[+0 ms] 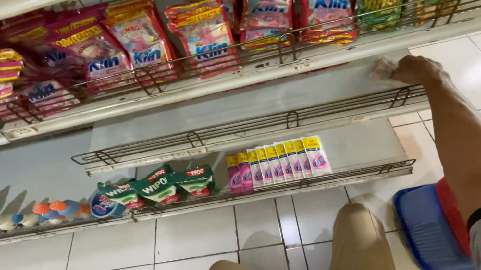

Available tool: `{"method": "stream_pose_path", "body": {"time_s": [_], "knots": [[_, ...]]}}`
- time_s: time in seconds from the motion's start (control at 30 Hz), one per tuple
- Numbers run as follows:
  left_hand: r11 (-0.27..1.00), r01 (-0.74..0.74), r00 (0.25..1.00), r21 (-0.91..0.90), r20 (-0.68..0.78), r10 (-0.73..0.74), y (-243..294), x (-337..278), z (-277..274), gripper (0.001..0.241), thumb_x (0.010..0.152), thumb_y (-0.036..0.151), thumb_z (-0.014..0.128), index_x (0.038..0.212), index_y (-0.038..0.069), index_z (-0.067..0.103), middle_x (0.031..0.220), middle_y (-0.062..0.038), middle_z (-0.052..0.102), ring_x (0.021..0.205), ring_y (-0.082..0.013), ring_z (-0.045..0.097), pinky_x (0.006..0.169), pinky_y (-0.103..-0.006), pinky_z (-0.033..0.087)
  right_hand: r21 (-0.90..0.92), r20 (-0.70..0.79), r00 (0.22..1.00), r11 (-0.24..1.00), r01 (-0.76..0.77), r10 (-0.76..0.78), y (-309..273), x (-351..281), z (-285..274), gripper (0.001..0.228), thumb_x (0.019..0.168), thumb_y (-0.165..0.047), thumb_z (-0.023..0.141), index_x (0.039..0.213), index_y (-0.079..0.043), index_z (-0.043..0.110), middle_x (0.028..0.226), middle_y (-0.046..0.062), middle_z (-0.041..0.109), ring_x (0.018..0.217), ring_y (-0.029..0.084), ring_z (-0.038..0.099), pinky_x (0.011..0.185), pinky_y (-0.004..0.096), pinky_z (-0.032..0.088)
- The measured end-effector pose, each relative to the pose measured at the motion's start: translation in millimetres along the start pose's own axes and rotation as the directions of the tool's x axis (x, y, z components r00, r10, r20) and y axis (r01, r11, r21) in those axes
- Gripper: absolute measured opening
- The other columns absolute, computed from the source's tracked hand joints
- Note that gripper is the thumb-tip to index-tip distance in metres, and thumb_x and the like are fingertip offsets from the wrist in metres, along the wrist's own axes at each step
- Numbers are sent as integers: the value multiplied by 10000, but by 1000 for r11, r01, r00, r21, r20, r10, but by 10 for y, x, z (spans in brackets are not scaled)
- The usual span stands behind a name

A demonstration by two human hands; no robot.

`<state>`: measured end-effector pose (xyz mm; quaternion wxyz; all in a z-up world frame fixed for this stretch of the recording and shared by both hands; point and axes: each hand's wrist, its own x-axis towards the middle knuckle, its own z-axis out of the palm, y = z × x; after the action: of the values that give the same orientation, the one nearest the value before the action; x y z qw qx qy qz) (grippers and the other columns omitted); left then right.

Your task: Organizing detergent and cleaning product sachets on supermarket shelves and wiping the shelves with a cloth.

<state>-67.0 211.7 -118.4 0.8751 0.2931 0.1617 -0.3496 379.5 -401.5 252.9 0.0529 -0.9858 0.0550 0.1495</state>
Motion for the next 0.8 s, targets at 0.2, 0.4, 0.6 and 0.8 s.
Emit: {"method": "stream_pose_path", "body": {"time_s": [0.2,0.4,0.6,0.8], "knots": [[995,-83,996,55,-9,83,-27,-152,-228,668,950,531,667,1410,54,581,1148,-165,695,1005,-292,693,899,-475,595,32,134,988,997,68,-72,-514,269,129,577,789,-508,734,1080,-14,794,1109,215,793,1008,354,747,926,470,562],[974,-200,978,107,-33,205,196,-219,-492,641,1002,503,688,1398,4,610,1043,-182,702,888,-299,696,816,-480,607,72,107,915,921,384,-390,-1424,468,361,597,790,-567,682,1099,-61,759,1029,196,796,914,316,725,863,442,555],[766,-130,825,629,-360,436,330,-61,-167,350,942,408,733,1159,134,726,860,-51,719,767,-138,695,691,-322,574,37,175,940,955,293,-295,-2951,383,306,723,859,-653,680,965,55,787,926,251,798,833,339,741,816,469,562],[642,-170,848,748,-221,482,413,-140,-184,370,979,390,684,1188,85,701,822,-75,712,718,-145,672,684,-346,575,96,208,889,913,396,-408,-4777,242,305,689,845,-603,749,1020,64,746,977,242,776,859,300,698,839,446,534]]}}
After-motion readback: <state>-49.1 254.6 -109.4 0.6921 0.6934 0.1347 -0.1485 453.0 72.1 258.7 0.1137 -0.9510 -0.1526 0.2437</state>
